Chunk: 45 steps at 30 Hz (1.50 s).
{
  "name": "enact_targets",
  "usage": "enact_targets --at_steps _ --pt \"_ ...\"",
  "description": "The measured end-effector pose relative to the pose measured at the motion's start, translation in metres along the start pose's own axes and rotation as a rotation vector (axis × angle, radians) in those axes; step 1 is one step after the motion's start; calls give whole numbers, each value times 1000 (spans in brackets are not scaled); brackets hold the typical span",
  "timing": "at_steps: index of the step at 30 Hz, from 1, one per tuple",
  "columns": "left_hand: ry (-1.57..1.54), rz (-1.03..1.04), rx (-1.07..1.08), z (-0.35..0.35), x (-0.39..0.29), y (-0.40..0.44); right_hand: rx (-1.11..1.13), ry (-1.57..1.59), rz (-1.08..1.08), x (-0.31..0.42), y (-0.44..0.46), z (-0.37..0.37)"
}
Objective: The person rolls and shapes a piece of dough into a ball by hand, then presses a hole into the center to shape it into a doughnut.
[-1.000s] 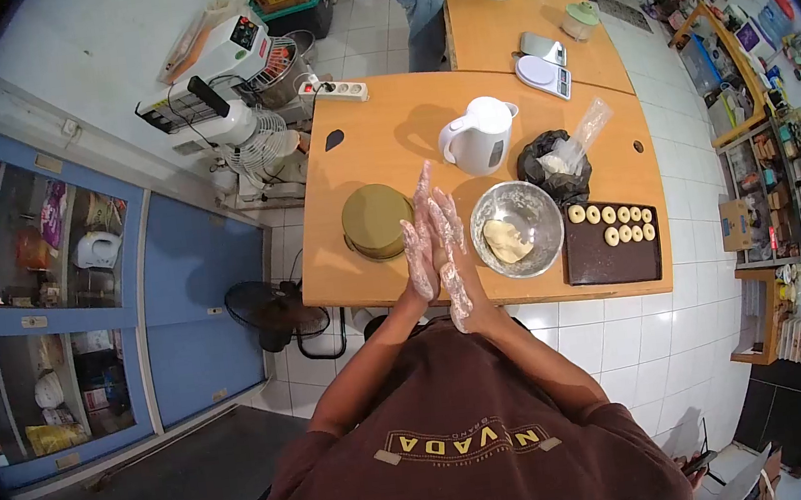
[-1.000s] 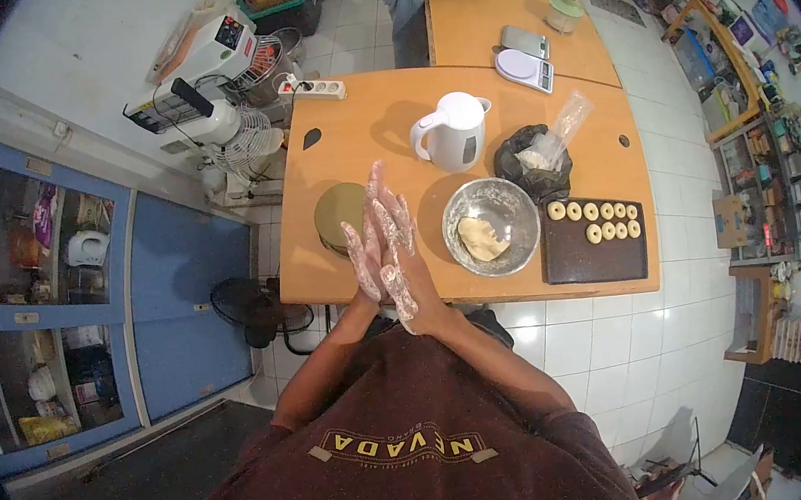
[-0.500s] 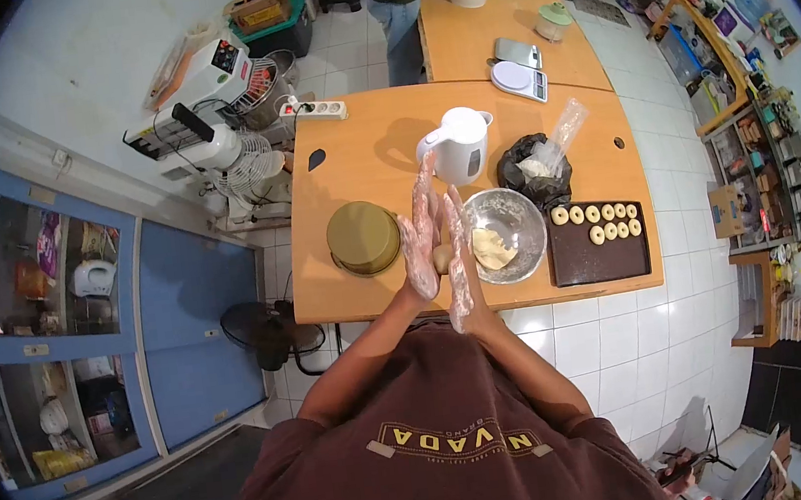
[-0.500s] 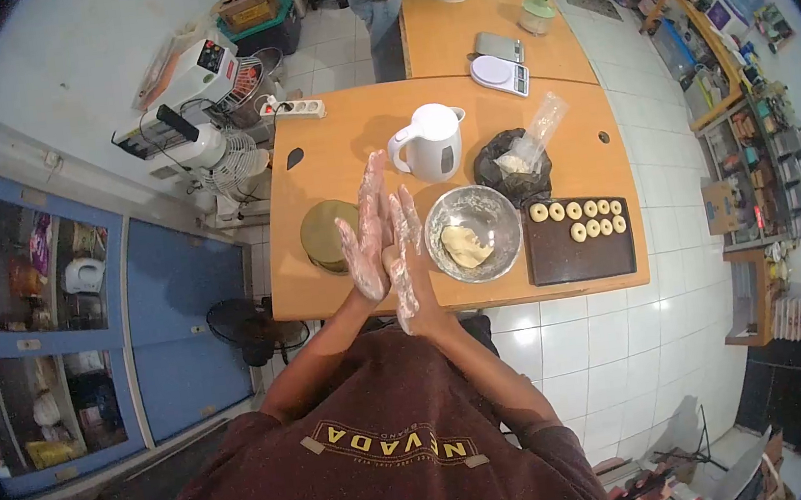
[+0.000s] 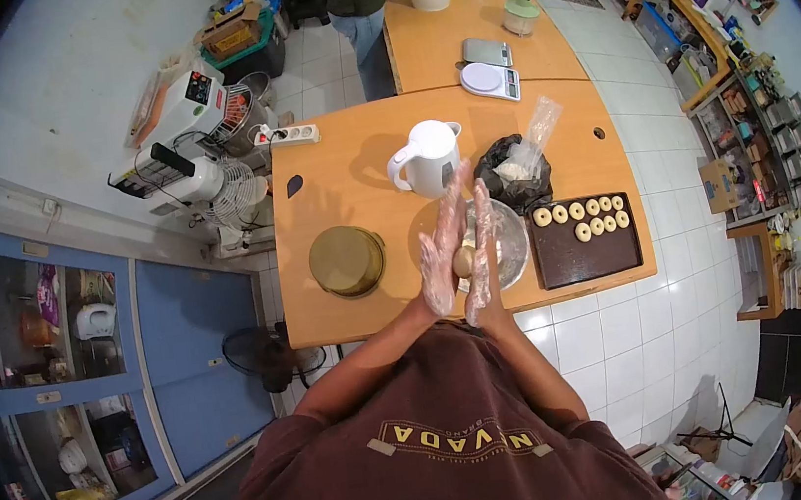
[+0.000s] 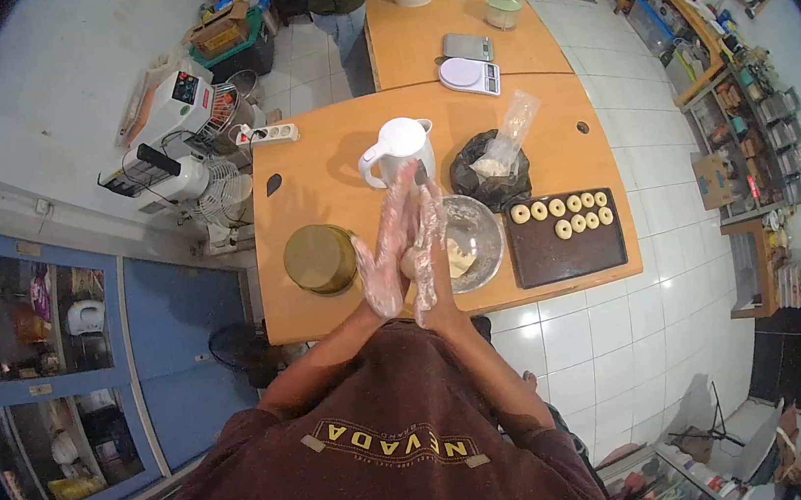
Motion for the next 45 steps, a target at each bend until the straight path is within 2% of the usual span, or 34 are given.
enact_targets --at_steps 4,5,6,9,13,16,18,22,24,25,27,28,30,33,38,42,45 --pt "-99 -59 -148 -11 33 12 49 -34 -179 12 2 -11" --pt "-105 -87 -172 -13 45 12 76 -44 -139 7 1 -16" --pt "-236 -110 -171 -6 62 6 104 -55 -99 6 2 -21" --pt "-212 -150 -173 27 82 -12 55 -127 -121 -5 16 -57" --pt "63 12 -70 78 68 5 53 -44 -61 -27 16 -97" --pt "-105 108 -140 94 61 30 137 9 -11 -36 4 -111" --pt "-171 113 -224 97 65 40 178 27 -54 -32 -3 -123" --pt "-244 37 -222 116 110 36 169 -7 -119 -17 0 -154" --pt "-156 -23 -183 133 122 28 109 -27 -189 -4 12 -175" --pt "-114 -52 -164 142 125 26 112 85 -99 -6 15 -180" --pt "-15 45 -109 157 109 28 88 318 78 -5 20 -188" --pt "8 76 -91 164 103 32 96 324 81 -11 21 -192" --pt "39 117 -87 168 92 41 118 315 66 -22 20 -195" --pt "-75 166 -161 157 80 56 163 233 -41 -30 11 -183" --pt "-65 105 -207 132 98 59 237 146 -89 -27 11 -171" --pt "4 -21 -214 133 127 47 122 329 50 -30 30 -177" --pt "-46 -12 -168 148 119 46 23 319 77 -14 43 -183"
Point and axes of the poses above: each hand's wrist, its own y-axis towards the middle knuckle, its own z-axis out of the palm, x = y × z, the point moved 10 cm from there along y, towards the middle knuckle, and after that the axes turned 11 degrees about -y, right-handed, at the moved point
